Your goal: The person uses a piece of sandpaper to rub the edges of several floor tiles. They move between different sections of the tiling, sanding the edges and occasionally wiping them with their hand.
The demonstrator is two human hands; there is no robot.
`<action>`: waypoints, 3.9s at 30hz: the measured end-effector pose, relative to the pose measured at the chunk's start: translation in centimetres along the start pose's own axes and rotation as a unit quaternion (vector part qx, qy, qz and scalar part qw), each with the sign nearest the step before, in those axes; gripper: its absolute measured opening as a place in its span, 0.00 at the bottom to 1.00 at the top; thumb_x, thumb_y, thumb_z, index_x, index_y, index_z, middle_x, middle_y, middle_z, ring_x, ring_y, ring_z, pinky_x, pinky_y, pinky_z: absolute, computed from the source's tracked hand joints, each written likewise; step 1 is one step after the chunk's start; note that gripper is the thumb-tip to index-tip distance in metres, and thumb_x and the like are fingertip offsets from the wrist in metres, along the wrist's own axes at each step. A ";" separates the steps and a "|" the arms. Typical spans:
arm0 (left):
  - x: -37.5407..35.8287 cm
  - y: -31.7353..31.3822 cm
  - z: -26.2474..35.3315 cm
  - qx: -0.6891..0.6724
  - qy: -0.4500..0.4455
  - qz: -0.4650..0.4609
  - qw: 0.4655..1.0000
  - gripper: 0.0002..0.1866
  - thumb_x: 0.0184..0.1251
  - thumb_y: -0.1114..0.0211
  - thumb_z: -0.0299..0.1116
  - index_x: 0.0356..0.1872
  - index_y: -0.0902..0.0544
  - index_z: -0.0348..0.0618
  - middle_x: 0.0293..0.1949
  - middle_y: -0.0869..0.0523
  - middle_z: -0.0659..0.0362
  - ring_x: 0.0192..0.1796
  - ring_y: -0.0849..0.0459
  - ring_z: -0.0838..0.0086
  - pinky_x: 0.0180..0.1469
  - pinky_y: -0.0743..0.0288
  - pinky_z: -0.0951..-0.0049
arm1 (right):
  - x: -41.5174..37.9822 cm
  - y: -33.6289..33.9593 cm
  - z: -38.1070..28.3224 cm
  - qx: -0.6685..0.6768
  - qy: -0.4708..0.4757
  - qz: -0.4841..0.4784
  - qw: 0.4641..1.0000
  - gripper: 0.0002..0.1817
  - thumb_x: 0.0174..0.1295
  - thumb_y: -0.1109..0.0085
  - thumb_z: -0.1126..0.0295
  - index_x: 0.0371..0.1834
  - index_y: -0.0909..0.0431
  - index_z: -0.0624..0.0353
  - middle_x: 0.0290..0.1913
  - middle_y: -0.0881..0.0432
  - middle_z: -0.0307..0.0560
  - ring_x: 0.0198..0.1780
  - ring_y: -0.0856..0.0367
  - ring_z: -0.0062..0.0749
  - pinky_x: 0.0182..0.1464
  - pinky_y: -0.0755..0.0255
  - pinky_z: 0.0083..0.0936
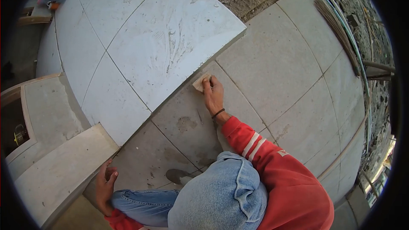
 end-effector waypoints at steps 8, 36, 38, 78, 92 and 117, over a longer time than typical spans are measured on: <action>0.1 0.2 -0.1 0.004 -0.001 0.012 1.000 0.31 0.74 0.29 0.34 0.76 0.25 0.42 0.50 0.11 0.52 0.51 0.15 0.72 0.58 0.21 0.69 | 3.0 -2.2 -1.6 -0.083 0.069 0.110 0.988 0.19 0.77 0.49 0.61 0.37 0.25 0.70 0.35 0.18 0.70 0.39 0.19 0.67 0.46 0.27 0.51; 0.0 0.5 -1.9 0.002 0.007 0.004 1.000 0.31 0.75 0.30 0.33 0.76 0.25 0.41 0.49 0.12 0.52 0.51 0.15 0.71 0.57 0.21 0.68 | 13.5 7.6 -4.2 0.097 -0.065 0.081 0.990 0.12 0.72 0.45 0.64 0.33 0.19 0.58 0.25 0.25 0.34 0.23 0.31 0.20 0.25 0.37 0.24; 0.0 0.7 -1.4 0.005 0.006 0.010 1.000 0.31 0.75 0.30 0.33 0.76 0.25 0.41 0.49 0.12 0.53 0.50 0.15 0.72 0.57 0.21 0.69 | 18.1 11.5 -4.5 0.114 -0.036 0.179 0.977 0.16 0.70 0.47 0.65 0.34 0.18 0.70 0.28 0.20 0.40 0.30 0.26 0.23 0.33 0.31 0.31; -0.3 0.3 -0.3 -0.017 -0.020 0.003 1.000 0.31 0.72 0.30 0.31 0.76 0.25 0.41 0.48 0.12 0.53 0.50 0.14 0.72 0.56 0.20 0.68 | 1.6 -1.0 0.6 0.044 -0.049 -0.041 0.997 0.18 0.76 0.48 0.62 0.35 0.23 0.68 0.28 0.20 0.52 0.31 0.21 0.38 0.37 0.26 0.40; -0.7 0.2 0.4 0.004 -0.025 0.024 0.999 0.31 0.71 0.30 0.32 0.75 0.24 0.41 0.49 0.12 0.52 0.49 0.13 0.71 0.54 0.19 0.68 | -2.1 -3.9 0.0 -0.049 0.056 -0.140 0.987 0.20 0.77 0.46 0.60 0.37 0.25 0.71 0.36 0.20 0.72 0.42 0.17 0.65 0.49 0.26 0.49; -20.1 -3.9 0.4 -0.833 -0.498 0.100 0.221 0.44 0.66 0.20 0.49 0.75 0.35 0.40 0.58 0.18 0.42 0.65 0.18 0.48 0.68 0.23 0.47 | -20.9 -4.2 -4.8 -0.049 0.014 -0.499 0.865 0.23 0.80 0.45 0.47 0.56 0.21 0.57 0.47 0.21 0.36 0.47 0.24 0.37 0.48 0.28 0.36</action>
Point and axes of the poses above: each hand's wrist, its own x-axis towards the middle knuckle, its own y-axis out of the back of the hand, z = x × y, the point moved 4 cm from there along x, towards the middle knuckle
